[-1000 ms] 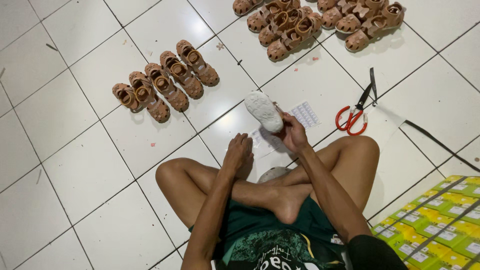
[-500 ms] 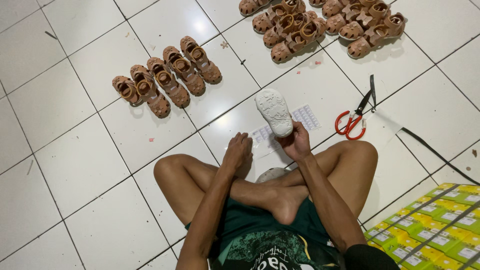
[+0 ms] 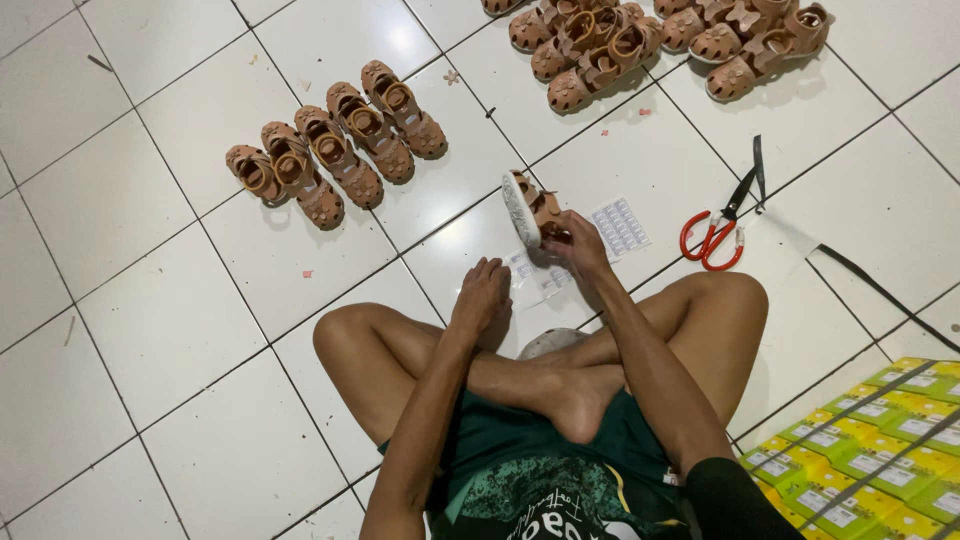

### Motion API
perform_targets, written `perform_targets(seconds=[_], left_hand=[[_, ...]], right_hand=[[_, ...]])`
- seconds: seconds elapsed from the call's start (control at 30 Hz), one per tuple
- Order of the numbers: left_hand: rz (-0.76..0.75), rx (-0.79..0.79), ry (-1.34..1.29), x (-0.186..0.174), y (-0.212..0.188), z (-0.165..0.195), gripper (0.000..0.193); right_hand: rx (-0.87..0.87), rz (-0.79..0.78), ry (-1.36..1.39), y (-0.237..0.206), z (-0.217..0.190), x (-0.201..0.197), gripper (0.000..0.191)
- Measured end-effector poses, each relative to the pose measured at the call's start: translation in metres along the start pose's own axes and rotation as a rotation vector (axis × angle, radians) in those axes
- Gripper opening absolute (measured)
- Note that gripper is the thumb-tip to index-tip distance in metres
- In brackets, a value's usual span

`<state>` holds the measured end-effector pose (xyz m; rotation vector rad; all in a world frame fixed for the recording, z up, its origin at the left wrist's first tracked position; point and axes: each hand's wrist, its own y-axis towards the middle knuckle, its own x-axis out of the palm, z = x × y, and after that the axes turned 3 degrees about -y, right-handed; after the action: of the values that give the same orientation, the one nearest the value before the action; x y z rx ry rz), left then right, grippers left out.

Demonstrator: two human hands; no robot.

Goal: The person sits cross-legged on the tiled floor, peels small adhesive labels from a sticker sheet, and presses them onto the straps of sandals one at a time, placing finished sandals into a row beside stacks of other sandals and shoe boxes.

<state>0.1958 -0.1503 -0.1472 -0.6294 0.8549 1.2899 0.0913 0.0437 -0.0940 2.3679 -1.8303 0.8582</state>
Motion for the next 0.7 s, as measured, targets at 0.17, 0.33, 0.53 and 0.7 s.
perform_targets(seconds=[0.17, 0.33, 0.53, 0.7], left_hand=[[-0.047, -0.048, -0.022, 0.011, -0.012, 0.02, 0.065], [-0.054, -0.049, -0.018, 0.03, -0.017, 0.044, 0.061], [-0.012, -0.02, -0.004, 0.054, 0.006, 0.076, 0.063], [0.04, 0.024, 0.018, 0.088, 0.025, 0.122, 0.064]], right_hand=[[0.027, 0.005, 0.138, -0.017, 0.009, -0.01, 0.018], [0.052, -0.002, 0.293, -0.043, -0.004, -0.035, 0.023], [0.027, -0.046, -0.085, -0.034, -0.016, -0.06, 0.038], [-0.185, -0.191, -0.461, -0.048, -0.03, -0.105, 0.048]])
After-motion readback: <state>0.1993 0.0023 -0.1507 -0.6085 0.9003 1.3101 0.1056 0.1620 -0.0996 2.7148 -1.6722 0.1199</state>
